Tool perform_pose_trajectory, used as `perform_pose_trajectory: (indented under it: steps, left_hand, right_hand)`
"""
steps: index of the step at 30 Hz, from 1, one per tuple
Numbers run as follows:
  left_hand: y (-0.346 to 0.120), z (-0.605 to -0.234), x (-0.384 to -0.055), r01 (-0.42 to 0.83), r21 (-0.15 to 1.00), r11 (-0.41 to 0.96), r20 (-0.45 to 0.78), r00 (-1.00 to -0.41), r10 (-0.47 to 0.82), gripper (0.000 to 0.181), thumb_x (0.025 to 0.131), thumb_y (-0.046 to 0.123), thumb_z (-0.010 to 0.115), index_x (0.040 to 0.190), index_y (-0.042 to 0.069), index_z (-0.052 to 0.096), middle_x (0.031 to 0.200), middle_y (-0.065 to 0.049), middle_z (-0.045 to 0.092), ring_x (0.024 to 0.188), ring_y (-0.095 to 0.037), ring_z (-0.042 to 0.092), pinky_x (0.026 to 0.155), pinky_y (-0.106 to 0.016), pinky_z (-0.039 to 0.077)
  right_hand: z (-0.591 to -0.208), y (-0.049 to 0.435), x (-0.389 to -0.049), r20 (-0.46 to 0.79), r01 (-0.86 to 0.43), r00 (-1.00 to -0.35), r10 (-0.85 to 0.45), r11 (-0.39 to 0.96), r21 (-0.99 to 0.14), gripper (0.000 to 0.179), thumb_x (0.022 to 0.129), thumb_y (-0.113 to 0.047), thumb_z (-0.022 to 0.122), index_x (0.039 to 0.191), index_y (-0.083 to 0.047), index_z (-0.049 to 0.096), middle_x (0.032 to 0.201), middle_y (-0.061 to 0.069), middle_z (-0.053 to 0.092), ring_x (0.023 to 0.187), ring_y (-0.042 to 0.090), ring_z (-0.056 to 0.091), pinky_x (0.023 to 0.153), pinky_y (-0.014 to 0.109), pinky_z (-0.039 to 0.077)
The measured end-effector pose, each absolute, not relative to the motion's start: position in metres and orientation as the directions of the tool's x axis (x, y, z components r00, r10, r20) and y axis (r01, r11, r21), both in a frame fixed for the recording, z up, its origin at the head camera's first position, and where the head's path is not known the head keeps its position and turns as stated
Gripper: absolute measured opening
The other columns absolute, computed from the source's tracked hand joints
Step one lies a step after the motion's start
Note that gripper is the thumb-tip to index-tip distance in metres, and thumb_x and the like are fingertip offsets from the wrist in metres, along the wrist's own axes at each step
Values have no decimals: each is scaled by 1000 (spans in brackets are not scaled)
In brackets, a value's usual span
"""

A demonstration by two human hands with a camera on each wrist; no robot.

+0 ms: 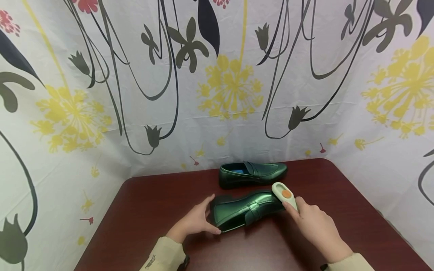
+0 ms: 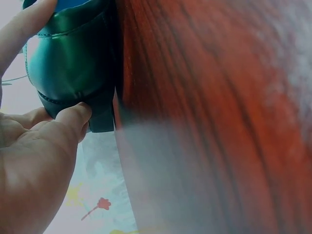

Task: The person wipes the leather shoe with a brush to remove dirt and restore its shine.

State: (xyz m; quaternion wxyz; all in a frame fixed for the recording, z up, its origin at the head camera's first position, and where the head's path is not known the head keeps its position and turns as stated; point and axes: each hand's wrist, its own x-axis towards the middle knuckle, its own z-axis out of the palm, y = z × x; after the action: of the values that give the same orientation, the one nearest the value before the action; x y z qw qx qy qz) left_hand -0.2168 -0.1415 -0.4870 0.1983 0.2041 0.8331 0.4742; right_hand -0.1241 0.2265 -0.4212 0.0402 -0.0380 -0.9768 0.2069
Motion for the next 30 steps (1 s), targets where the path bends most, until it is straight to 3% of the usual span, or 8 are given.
perform_pose_trajectory:
  steps: [10,21,30]
  left_hand:
    - [-142,-487,-217,166,871,462,-122,-838,532,121,70,26,95,163,11,18,169,-10,18,149,-36,35,114,-48,42]
    - [-142,-484,-215,157,880,448,-124,-835,537,121,71,24,94,163,11,17,169,-9,17,151,-35,33,114,-47,42]
    - [-143,-483,-213,149,889,433,-129,-825,550,120,72,21,94,163,9,16,169,-11,16,151,-37,30,115,-48,40]
  right_hand:
    - [-418,204,-133,83,7,-996,42,923,-386,65,100,-70,35,103,-7,52,63,6,50,53,23,48,45,39,34]
    - [-408,185,-136,109,-45,-994,-7,937,-347,49,104,-55,46,100,-7,56,63,4,51,52,21,49,45,38,35]
    - [-406,173,-138,107,-80,-993,-49,949,-306,49,103,-51,50,109,-4,59,63,3,54,52,17,49,44,37,37]
